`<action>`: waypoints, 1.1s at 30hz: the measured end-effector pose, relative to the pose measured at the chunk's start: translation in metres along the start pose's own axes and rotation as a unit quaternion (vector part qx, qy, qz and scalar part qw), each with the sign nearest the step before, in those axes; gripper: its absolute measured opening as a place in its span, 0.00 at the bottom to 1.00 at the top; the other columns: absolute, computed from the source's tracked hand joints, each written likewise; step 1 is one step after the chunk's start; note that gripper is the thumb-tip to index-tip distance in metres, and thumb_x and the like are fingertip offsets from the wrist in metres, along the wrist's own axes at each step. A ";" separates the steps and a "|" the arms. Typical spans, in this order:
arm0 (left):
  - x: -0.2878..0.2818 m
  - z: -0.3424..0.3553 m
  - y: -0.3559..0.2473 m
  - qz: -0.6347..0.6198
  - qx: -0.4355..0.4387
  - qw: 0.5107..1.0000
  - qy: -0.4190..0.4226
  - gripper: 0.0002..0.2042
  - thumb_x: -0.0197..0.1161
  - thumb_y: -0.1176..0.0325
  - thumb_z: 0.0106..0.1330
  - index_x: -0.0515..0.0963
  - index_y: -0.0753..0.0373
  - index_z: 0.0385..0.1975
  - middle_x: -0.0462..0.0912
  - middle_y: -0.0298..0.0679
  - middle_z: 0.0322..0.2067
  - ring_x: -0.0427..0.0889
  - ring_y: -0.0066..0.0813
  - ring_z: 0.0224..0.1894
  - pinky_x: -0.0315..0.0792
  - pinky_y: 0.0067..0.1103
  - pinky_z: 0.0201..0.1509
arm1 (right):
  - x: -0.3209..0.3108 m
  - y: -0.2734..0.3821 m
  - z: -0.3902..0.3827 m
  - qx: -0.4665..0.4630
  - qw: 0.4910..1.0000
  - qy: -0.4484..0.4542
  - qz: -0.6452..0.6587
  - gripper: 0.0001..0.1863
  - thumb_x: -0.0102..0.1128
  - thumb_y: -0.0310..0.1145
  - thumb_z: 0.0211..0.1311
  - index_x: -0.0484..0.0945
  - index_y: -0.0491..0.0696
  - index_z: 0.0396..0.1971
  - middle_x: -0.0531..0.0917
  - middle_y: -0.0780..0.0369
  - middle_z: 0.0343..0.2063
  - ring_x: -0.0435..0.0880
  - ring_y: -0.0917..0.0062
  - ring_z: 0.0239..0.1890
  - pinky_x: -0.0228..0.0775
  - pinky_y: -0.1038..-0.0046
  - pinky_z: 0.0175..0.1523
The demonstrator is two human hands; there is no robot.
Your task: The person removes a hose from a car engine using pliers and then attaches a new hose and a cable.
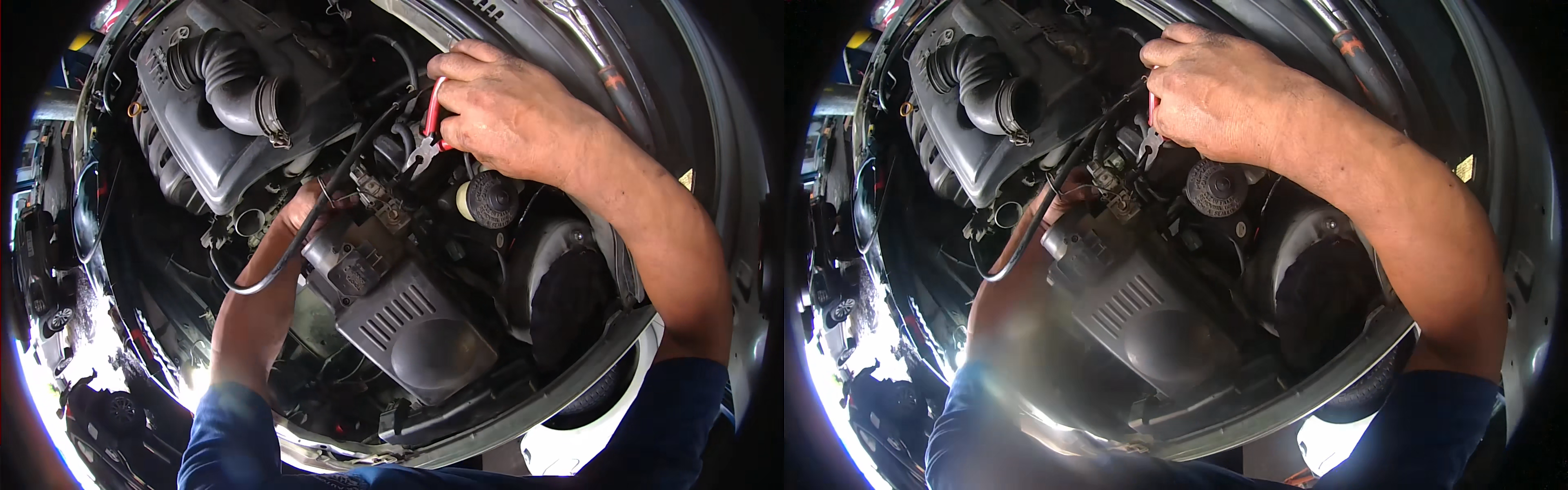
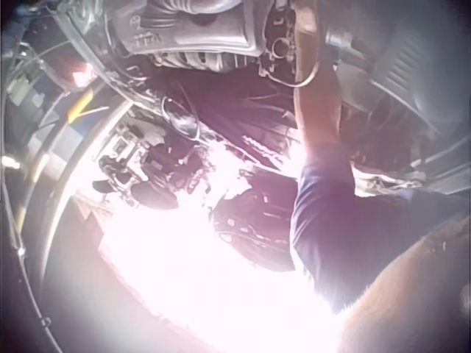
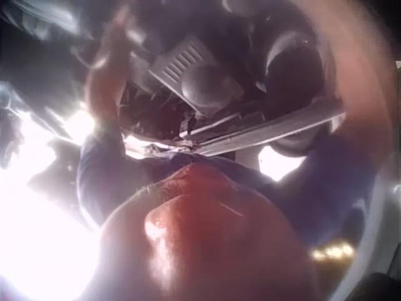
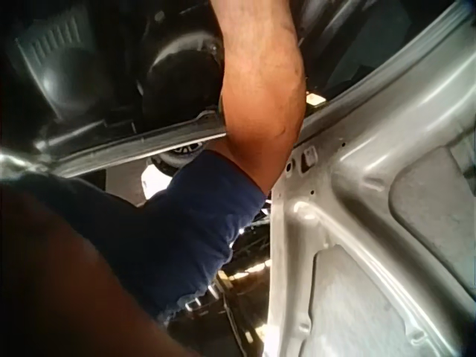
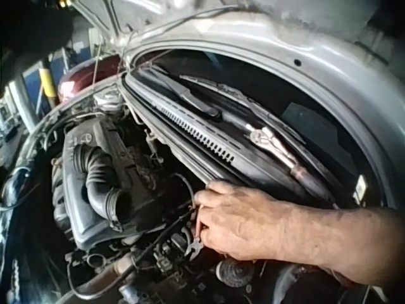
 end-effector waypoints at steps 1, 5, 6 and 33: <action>-0.005 0.003 0.005 -0.206 -0.159 0.965 0.016 0.37 0.73 0.70 0.54 0.65 0.67 0.65 0.77 0.47 0.56 0.74 0.36 0.59 0.66 0.31 0.65 | 0.000 0.000 -0.001 0.011 0.999 -0.028 0.018 0.05 0.67 0.32 0.45 0.88 0.51 0.23 0.84 0.64 0.38 0.75 0.71 0.57 0.62 0.69 0.68; 0.036 0.022 -0.011 -0.239 -0.090 0.967 0.017 0.41 0.75 0.70 0.51 0.62 0.66 0.67 0.76 0.48 0.57 0.73 0.38 0.61 0.65 0.33 0.67 | -0.002 -0.001 -0.009 0.020 0.998 0.013 -0.063 0.05 0.66 0.32 0.46 0.88 0.52 0.24 0.84 0.63 0.40 0.74 0.70 0.59 0.60 0.68 0.70; 0.050 0.027 -0.023 -0.248 -0.067 0.966 0.015 0.42 0.76 0.70 0.50 0.61 0.66 0.67 0.76 0.48 0.58 0.73 0.39 0.61 0.65 0.34 0.68 | -0.014 0.004 -0.004 0.001 0.995 0.030 -0.095 0.06 0.65 0.33 0.49 0.89 0.53 0.26 0.84 0.63 0.41 0.74 0.70 0.59 0.60 0.68 0.70; 0.050 0.031 -0.029 -0.233 -0.013 0.972 0.025 0.40 0.76 0.76 0.43 0.67 0.67 0.62 0.78 0.50 0.55 0.74 0.42 0.62 0.62 0.33 0.70 | -0.015 0.005 0.013 -0.089 0.982 0.110 -0.124 0.09 0.58 0.33 0.60 0.82 0.42 0.30 0.84 0.56 0.34 0.84 0.69 0.38 0.76 0.66 0.45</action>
Point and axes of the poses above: each hand's wrist, its own z-axis towards the middle knuckle, its own x-axis out of the palm, y = z × x, the point moved 1 cm from there along z, towards the middle knuckle
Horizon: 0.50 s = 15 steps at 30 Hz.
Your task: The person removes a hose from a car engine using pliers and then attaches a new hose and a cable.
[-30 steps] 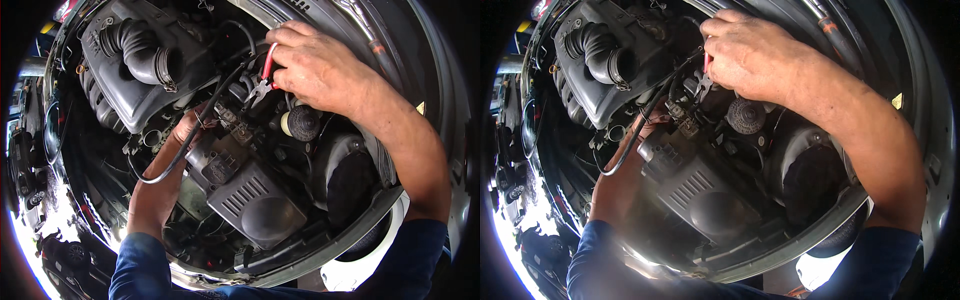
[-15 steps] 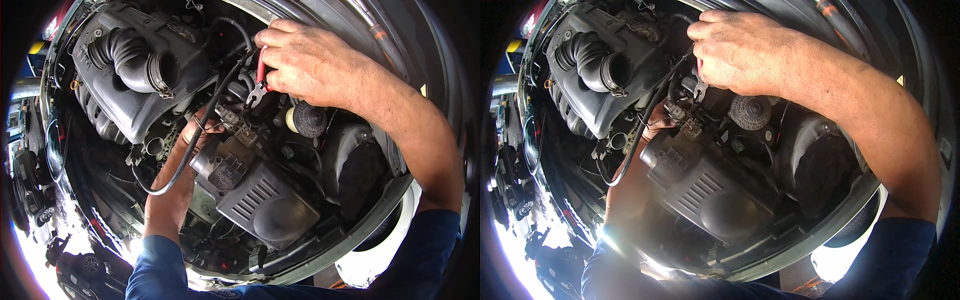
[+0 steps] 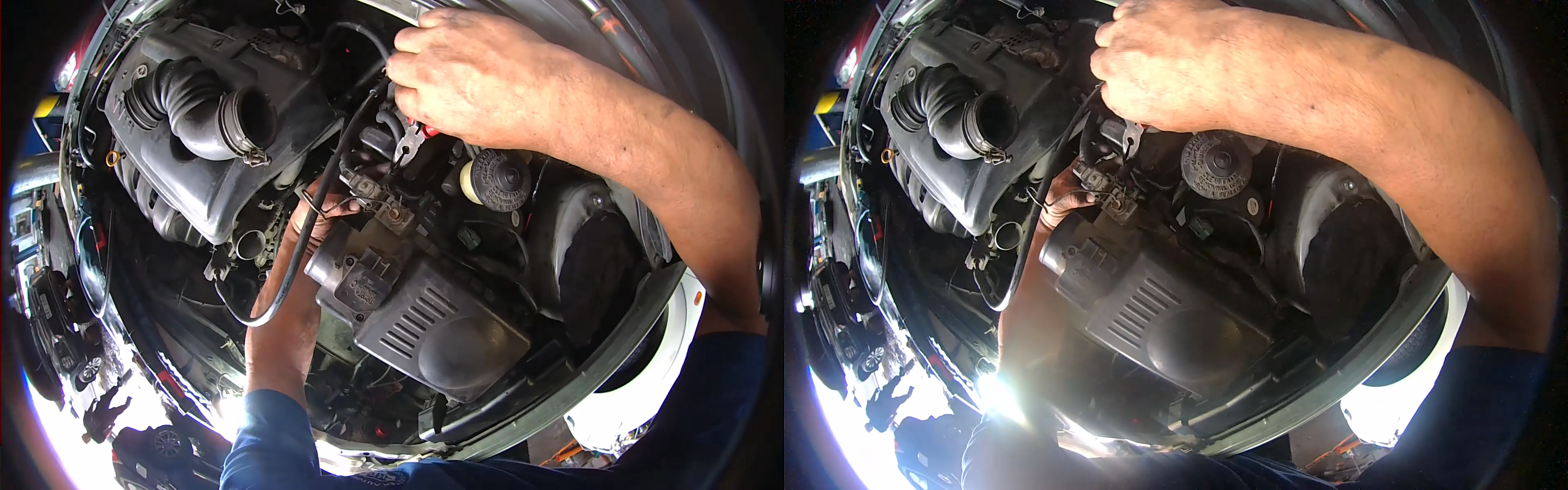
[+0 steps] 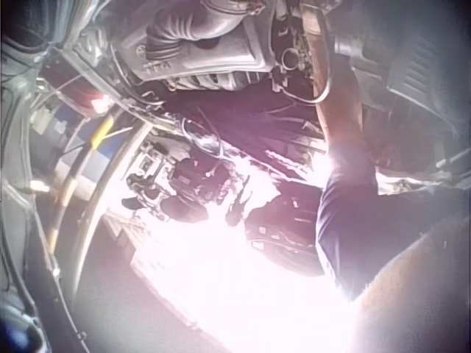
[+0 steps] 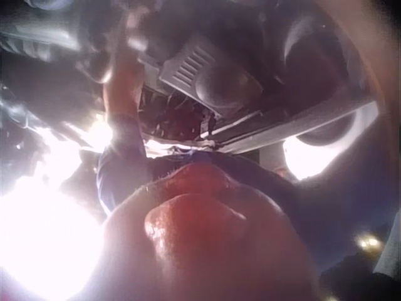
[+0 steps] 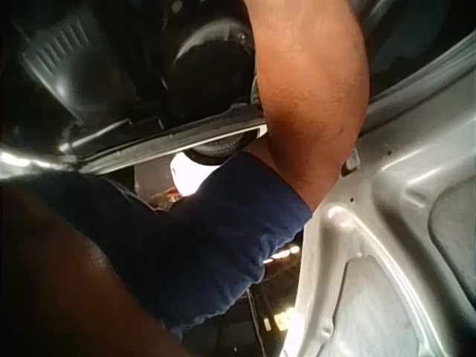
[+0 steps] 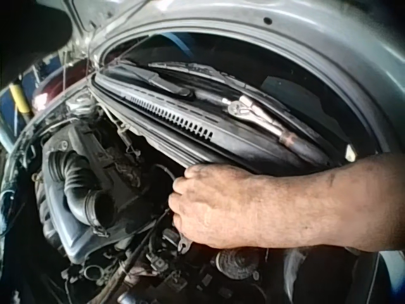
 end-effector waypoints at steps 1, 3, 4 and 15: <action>-0.002 0.002 -0.001 0.001 -0.002 1.000 0.000 0.40 0.76 0.76 0.43 0.67 0.67 0.62 0.78 0.50 0.55 0.74 0.42 0.62 0.62 0.33 0.70 | -0.010 -0.001 -0.002 -0.006 1.000 -0.006 -0.010 0.08 0.60 0.33 0.57 0.84 0.45 0.28 0.85 0.58 0.34 0.84 0.70 0.40 0.75 0.69 0.46; -0.003 0.005 0.001 0.000 -0.001 1.000 0.005 0.40 0.76 0.76 0.43 0.67 0.67 0.62 0.78 0.50 0.55 0.74 0.41 0.62 0.62 0.33 0.70 | -0.004 0.001 0.002 0.006 1.000 0.004 -0.012 0.08 0.60 0.33 0.57 0.84 0.45 0.29 0.85 0.58 0.34 0.84 0.70 0.40 0.76 0.69 0.46; -0.004 0.006 0.002 -0.001 -0.002 1.000 0.012 0.40 0.76 0.76 0.43 0.67 0.67 0.62 0.78 0.50 0.55 0.74 0.41 0.62 0.62 0.33 0.70 | -0.002 0.003 0.003 0.014 1.000 0.015 -0.016 0.08 0.60 0.32 0.56 0.84 0.45 0.29 0.85 0.58 0.34 0.84 0.69 0.40 0.76 0.68 0.46; -0.013 0.013 0.004 -0.001 -0.015 0.999 0.039 0.39 0.76 0.76 0.44 0.67 0.67 0.62 0.79 0.48 0.55 0.74 0.40 0.61 0.63 0.32 0.69 | -0.006 0.009 0.008 0.049 0.991 0.119 -0.034 0.08 0.62 0.32 0.54 0.85 0.46 0.32 0.85 0.59 0.35 0.83 0.70 0.43 0.76 0.70 0.49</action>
Point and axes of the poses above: each hand's wrist, its own z-axis towards the middle knuckle, its own x-axis out of the palm, y = z × x, the point moved 1 cm from there along z, towards the middle knuckle
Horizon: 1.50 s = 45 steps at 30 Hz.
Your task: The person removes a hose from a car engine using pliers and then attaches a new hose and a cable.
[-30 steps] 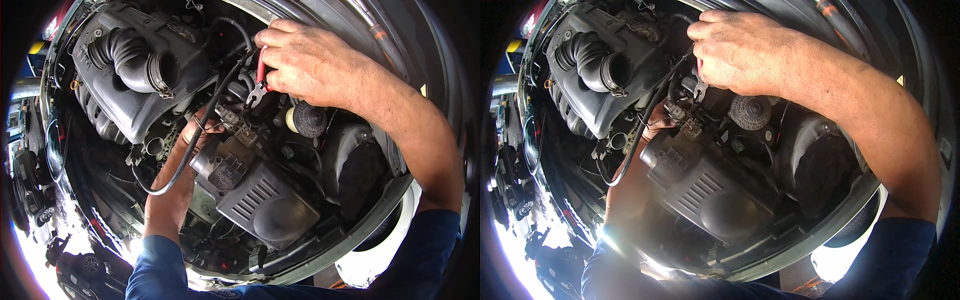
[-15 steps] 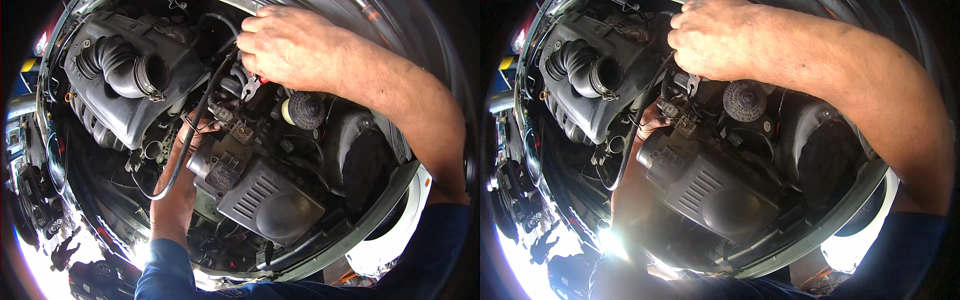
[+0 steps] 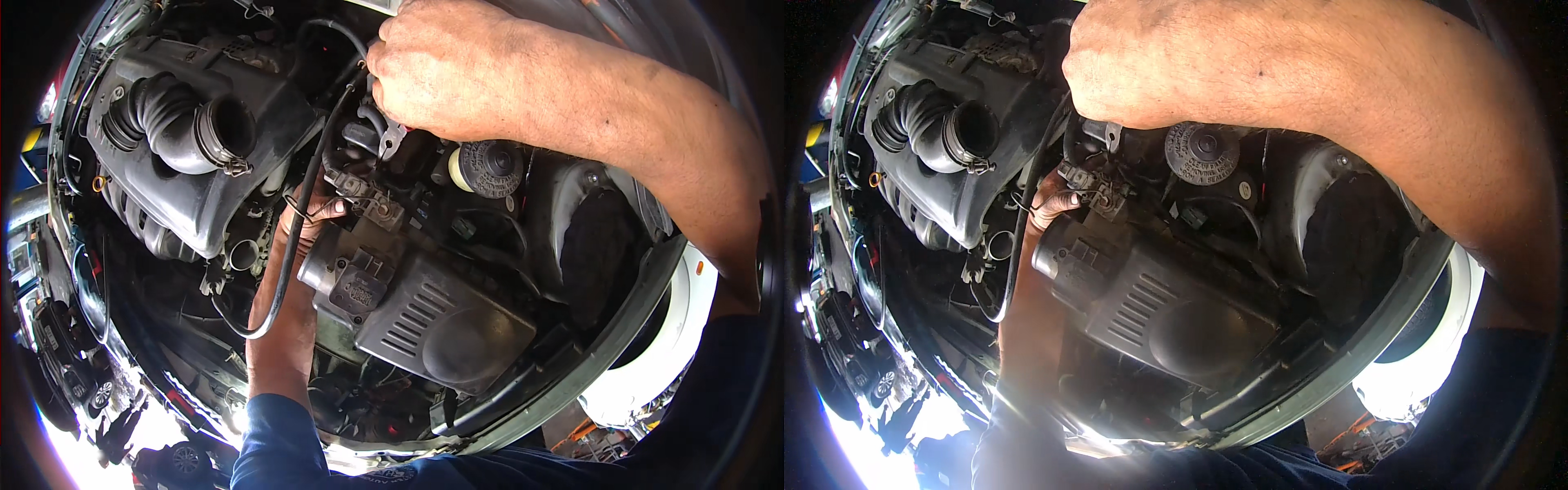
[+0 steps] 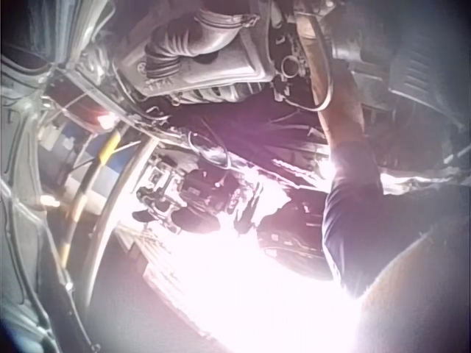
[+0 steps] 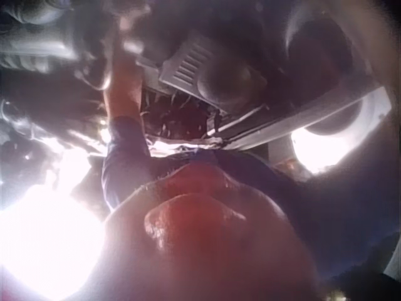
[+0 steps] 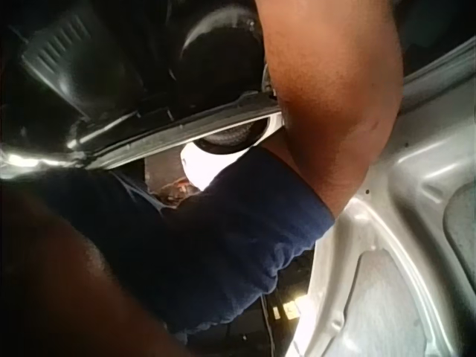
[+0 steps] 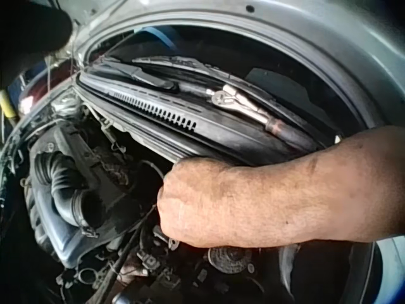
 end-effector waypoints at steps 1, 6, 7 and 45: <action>0.000 0.000 0.001 -0.001 -0.001 1.000 -0.001 0.39 0.76 0.76 0.44 0.68 0.67 0.62 0.79 0.48 0.55 0.74 0.40 0.61 0.63 0.32 0.69 | 0.000 0.000 0.001 0.005 1.000 0.006 0.002 0.08 0.63 0.32 0.54 0.85 0.46 0.32 0.84 0.60 0.35 0.83 0.70 0.44 0.75 0.70 0.49; 0.002 0.002 0.005 -0.006 -0.004 1.000 0.008 0.39 0.76 0.76 0.44 0.68 0.67 0.61 0.79 0.48 0.54 0.75 0.40 0.61 0.63 0.32 0.68 | 0.001 0.005 0.003 0.027 0.999 0.029 0.009 0.07 0.63 0.33 0.54 0.85 0.48 0.32 0.83 0.62 0.35 0.81 0.72 0.45 0.74 0.70 0.51; 0.003 -0.001 0.000 -0.001 -0.003 1.000 0.006 0.39 0.76 0.76 0.44 0.68 0.67 0.61 0.79 0.48 0.54 0.75 0.40 0.61 0.63 0.32 0.68 | 0.000 0.005 0.004 0.032 0.999 0.024 0.008 0.07 0.64 0.33 0.54 0.85 0.48 0.32 0.82 0.63 0.35 0.81 0.73 0.45 0.74 0.70 0.51; 0.015 -0.014 -0.009 -0.048 -0.040 0.998 0.002 0.36 0.76 0.72 0.48 0.67 0.67 0.60 0.79 0.35 0.39 0.77 0.22 0.40 0.72 0.18 0.47 | -0.036 0.025 0.022 0.027 0.996 0.009 -0.080 0.10 0.64 0.38 0.59 0.86 0.51 0.38 0.80 0.66 0.42 0.74 0.78 0.51 0.67 0.74 0.57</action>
Point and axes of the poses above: each hand's wrist, its own z-axis towards the middle knuckle, its own x-axis out of the palm, y = z × x, the point moved 1 cm from there along z, towards the middle knuckle
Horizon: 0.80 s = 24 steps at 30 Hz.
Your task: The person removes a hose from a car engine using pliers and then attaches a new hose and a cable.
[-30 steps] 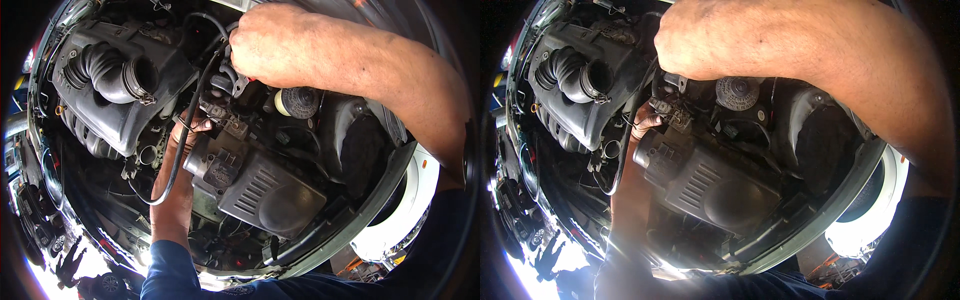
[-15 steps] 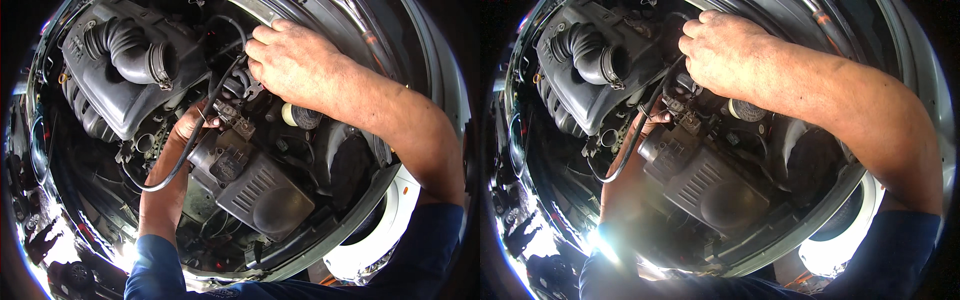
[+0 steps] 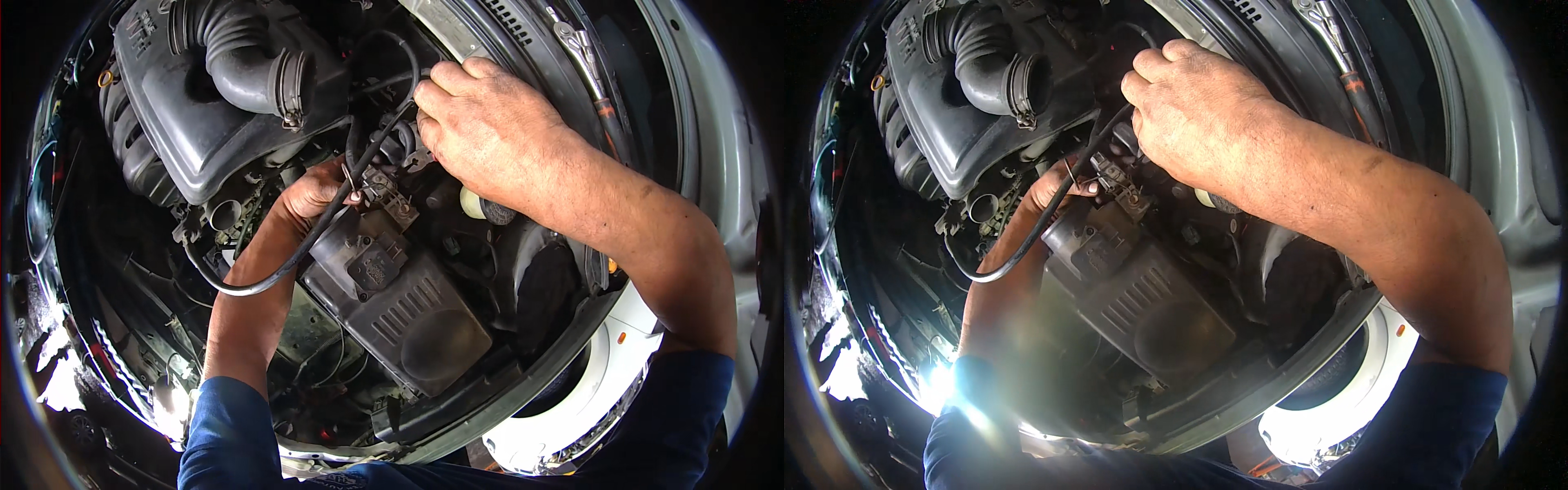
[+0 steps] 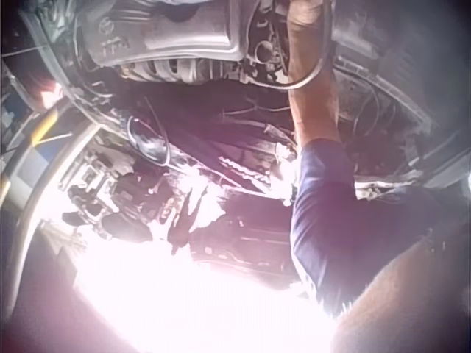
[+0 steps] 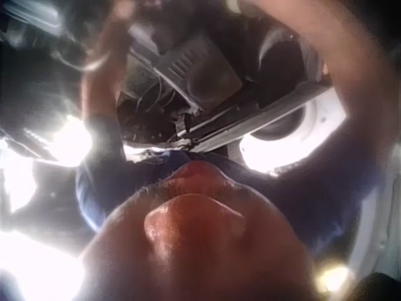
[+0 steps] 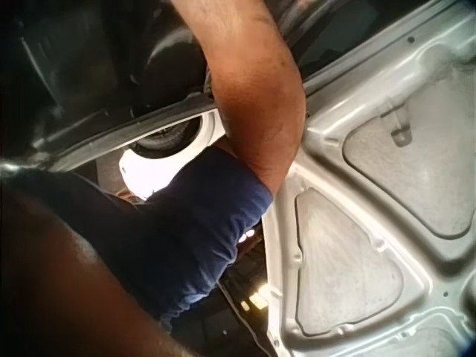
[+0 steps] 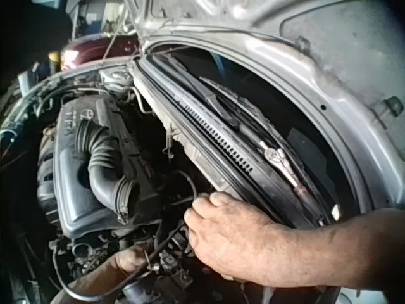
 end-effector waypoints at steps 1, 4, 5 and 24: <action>-0.001 0.001 0.001 0.002 -0.004 1.000 -0.004 0.36 0.76 0.72 0.48 0.67 0.67 0.60 0.79 0.35 0.39 0.77 0.22 0.40 0.72 0.18 0.47 | -0.001 0.000 0.000 -0.001 1.000 0.009 -0.011 0.11 0.64 0.37 0.59 0.86 0.51 0.39 0.79 0.66 0.42 0.74 0.78 0.52 0.67 0.74 0.57; -0.003 0.001 0.002 0.003 -0.009 1.000 -0.016 0.36 0.76 0.73 0.49 0.67 0.67 0.60 0.79 0.35 0.39 0.77 0.22 0.41 0.72 0.18 0.48 | -0.004 0.002 0.000 0.002 1.000 0.016 -0.009 0.12 0.63 0.36 0.56 0.86 0.49 0.39 0.79 0.66 0.42 0.74 0.77 0.52 0.66 0.73 0.60; -0.004 0.000 0.002 0.002 -0.008 1.000 -0.016 0.36 0.76 0.73 0.49 0.67 0.67 0.60 0.79 0.35 0.39 0.77 0.22 0.41 0.72 0.18 0.48 | -0.005 0.002 0.001 0.008 1.000 0.013 0.007 0.12 0.62 0.34 0.54 0.85 0.48 0.39 0.78 0.66 0.41 0.73 0.76 0.51 0.64 0.71 0.62; 0.021 -0.018 -0.005 0.136 0.142 0.970 -0.141 0.32 0.74 0.75 0.52 0.72 0.56 0.59 0.72 0.43 0.53 0.70 0.35 0.58 0.67 0.31 0.64 | -0.010 -0.002 -0.001 -0.033 0.997 0.067 0.031 0.07 0.65 0.34 0.51 0.88 0.53 0.30 0.81 0.66 0.34 0.78 0.74 0.46 0.70 0.69 0.57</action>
Point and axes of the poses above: each hand's wrist, its own z-axis towards the middle knuckle, its own x-axis out of the palm, y = z × x, the point moved 1 cm from there along z, towards the middle knuckle
